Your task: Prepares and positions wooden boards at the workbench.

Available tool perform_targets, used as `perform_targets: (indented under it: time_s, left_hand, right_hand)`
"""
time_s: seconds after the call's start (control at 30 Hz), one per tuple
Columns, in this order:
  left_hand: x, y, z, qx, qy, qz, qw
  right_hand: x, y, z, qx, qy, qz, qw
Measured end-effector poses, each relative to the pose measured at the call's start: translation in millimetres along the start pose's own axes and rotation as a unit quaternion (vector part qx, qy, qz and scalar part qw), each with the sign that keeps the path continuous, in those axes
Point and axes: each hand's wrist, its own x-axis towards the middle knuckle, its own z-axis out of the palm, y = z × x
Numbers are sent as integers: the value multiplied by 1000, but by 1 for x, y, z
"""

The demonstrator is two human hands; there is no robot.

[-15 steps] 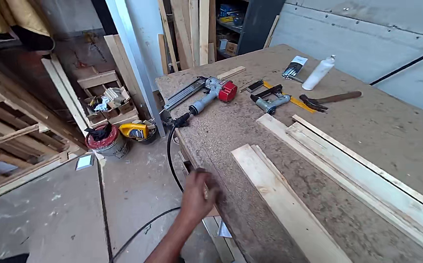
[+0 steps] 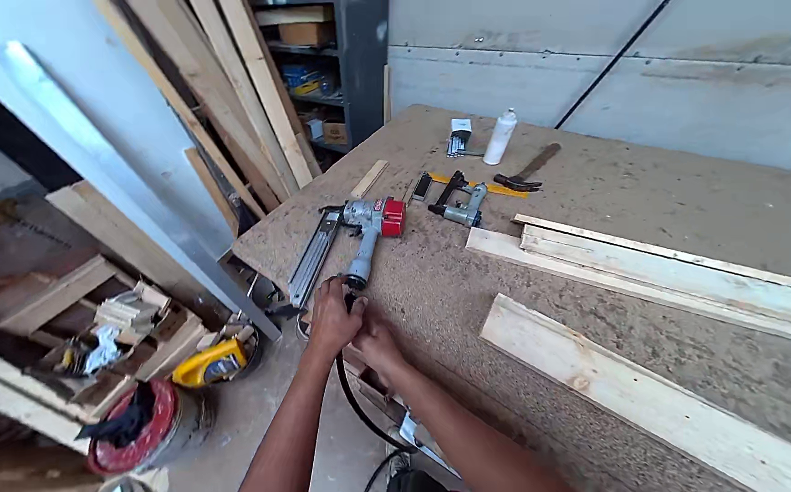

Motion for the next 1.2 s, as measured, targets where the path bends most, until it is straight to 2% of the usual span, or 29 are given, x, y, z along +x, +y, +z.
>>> perform_targets:
  time_s: [0.1,0.17,0.3,0.37,0.43,0.53,0.7,0.8,0.87,0.93,1.0,1.1,1.2]
  left_hand:
    - [65,-14,13,-6,-91,2,996]
    - [101,-26,25,-14,-135,-22,990]
    - [161,-40,43,-6,-220,-66,973]
    - [189,-46,58,-56,-266,-104,957]
    - [210,-55,74,-156,-270,-145,939]
    - [222,-46,59,-298,-257,-147,907]
    - [238,-36,27,-445,-197,-127,864]
    - [261,-53,20,-488,-188,-113,845]
    - [268,-70,12,-462,-226,-98,852]
    - [263,-85,2,-347,-261,-74,898]
    - [254,-94,-6,-232,-300,-35,925]
    - [259,-99,9,-111,-332,13,937]
    - [300,-91,34,-59,-355,55,931]
  right_hand:
    - [35,9,16,62,59,22,996]
    - [46,14,17,60,88,43,993]
    - [54,19,21,-100,107,40,988]
    - [51,10,23,-118,103,41,987]
    - [39,-6,29,-109,100,38,988]
    - [31,-32,39,-95,92,43,990]
    - [43,-66,72,99,116,42,987]
    - [74,-71,91,81,212,4,974]
    - [85,-74,101,55,239,19,969]
    - [88,-64,114,46,246,62,966]
    - [91,-47,121,66,248,102,961]
    - [91,-40,127,126,275,134,944]
    - [118,-49,134,181,312,136,923]
